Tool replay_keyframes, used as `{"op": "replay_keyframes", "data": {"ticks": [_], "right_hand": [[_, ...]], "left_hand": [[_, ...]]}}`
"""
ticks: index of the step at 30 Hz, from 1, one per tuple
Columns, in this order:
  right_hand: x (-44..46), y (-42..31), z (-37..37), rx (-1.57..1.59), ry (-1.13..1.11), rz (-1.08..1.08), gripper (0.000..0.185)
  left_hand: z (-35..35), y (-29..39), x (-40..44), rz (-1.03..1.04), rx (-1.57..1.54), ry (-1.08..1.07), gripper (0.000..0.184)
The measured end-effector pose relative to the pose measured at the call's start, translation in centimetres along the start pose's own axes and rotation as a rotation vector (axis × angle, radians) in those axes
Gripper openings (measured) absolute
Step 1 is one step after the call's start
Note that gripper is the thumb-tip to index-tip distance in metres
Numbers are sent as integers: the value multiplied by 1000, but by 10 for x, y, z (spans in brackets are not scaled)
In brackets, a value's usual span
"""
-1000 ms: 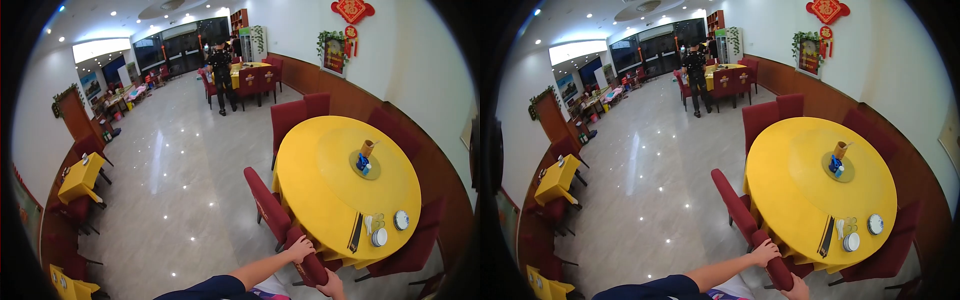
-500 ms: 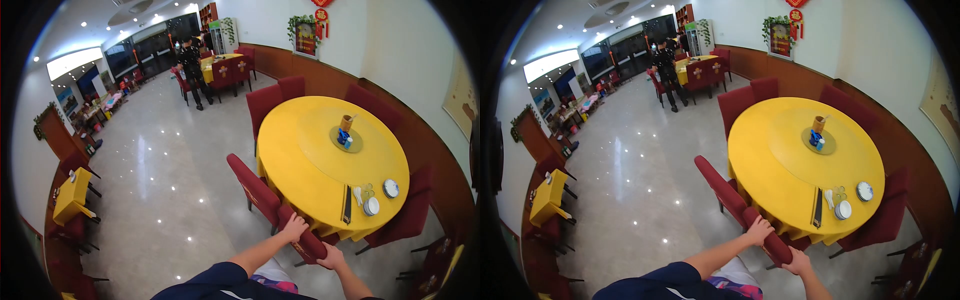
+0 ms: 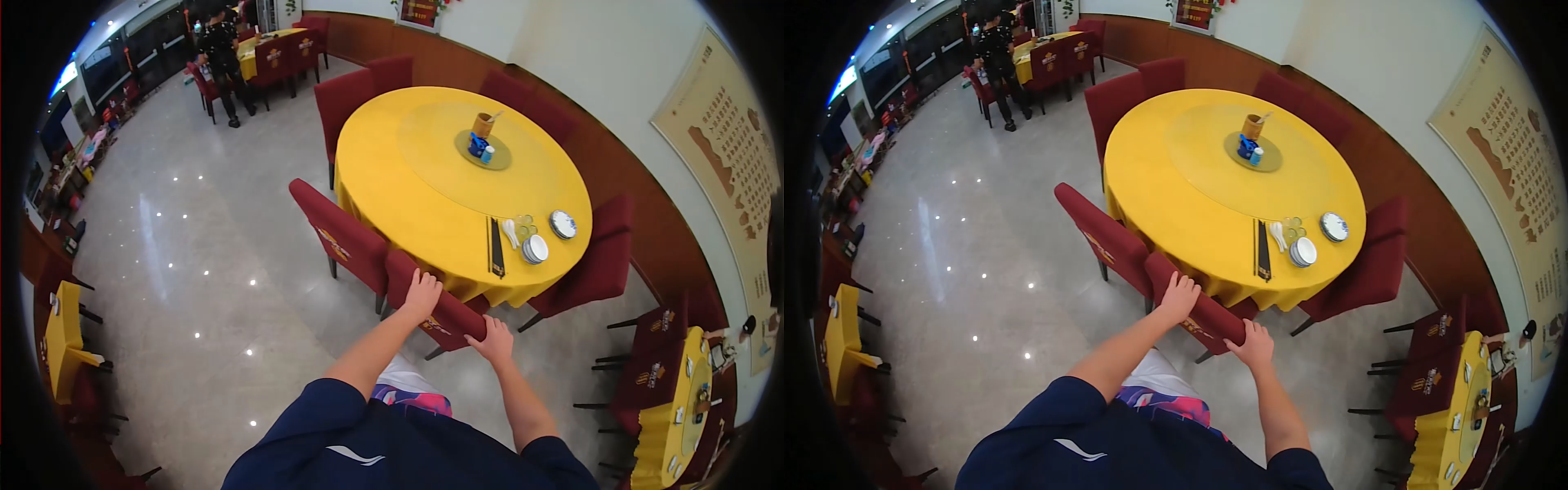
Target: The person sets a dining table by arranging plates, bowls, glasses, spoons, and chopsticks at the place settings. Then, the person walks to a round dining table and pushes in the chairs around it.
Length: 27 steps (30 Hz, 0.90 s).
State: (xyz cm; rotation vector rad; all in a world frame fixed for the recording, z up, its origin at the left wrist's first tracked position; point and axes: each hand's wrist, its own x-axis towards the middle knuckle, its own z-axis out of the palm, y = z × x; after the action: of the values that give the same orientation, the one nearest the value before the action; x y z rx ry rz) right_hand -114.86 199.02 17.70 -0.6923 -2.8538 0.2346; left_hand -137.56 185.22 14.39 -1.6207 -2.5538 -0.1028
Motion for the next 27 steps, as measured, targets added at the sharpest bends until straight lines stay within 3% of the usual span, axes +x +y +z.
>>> {"op": "replay_keyframes", "data": {"ticks": [2,4,6,10,15,20,22,27], "right_hand": [[-5,1,-2,16,-11,48,80],[-15,6,-5,39,-30,113,81],[-6,6,-8,-4,-183,168,84],[-5,10,-10,-5,-289,196,79],[-10,2,-15,-54,-315,161,67],[-19,-11,-28,-75,-345,167,68],[-23,-9,-27,-83,-338,171,66],[-27,-7,-30,-83,-354,180,65]], "left_hand": [[-4,1,-3,-4,-28,48,47],[-10,2,-3,14,-1,-77,48],[-7,1,-1,39,7,-48,47],[-9,4,-7,66,50,-51,34],[0,5,-16,57,59,18,24],[-19,2,-40,104,-8,56,23],[-10,1,-42,118,-41,123,31],[-13,1,-46,192,20,166,20]]}}
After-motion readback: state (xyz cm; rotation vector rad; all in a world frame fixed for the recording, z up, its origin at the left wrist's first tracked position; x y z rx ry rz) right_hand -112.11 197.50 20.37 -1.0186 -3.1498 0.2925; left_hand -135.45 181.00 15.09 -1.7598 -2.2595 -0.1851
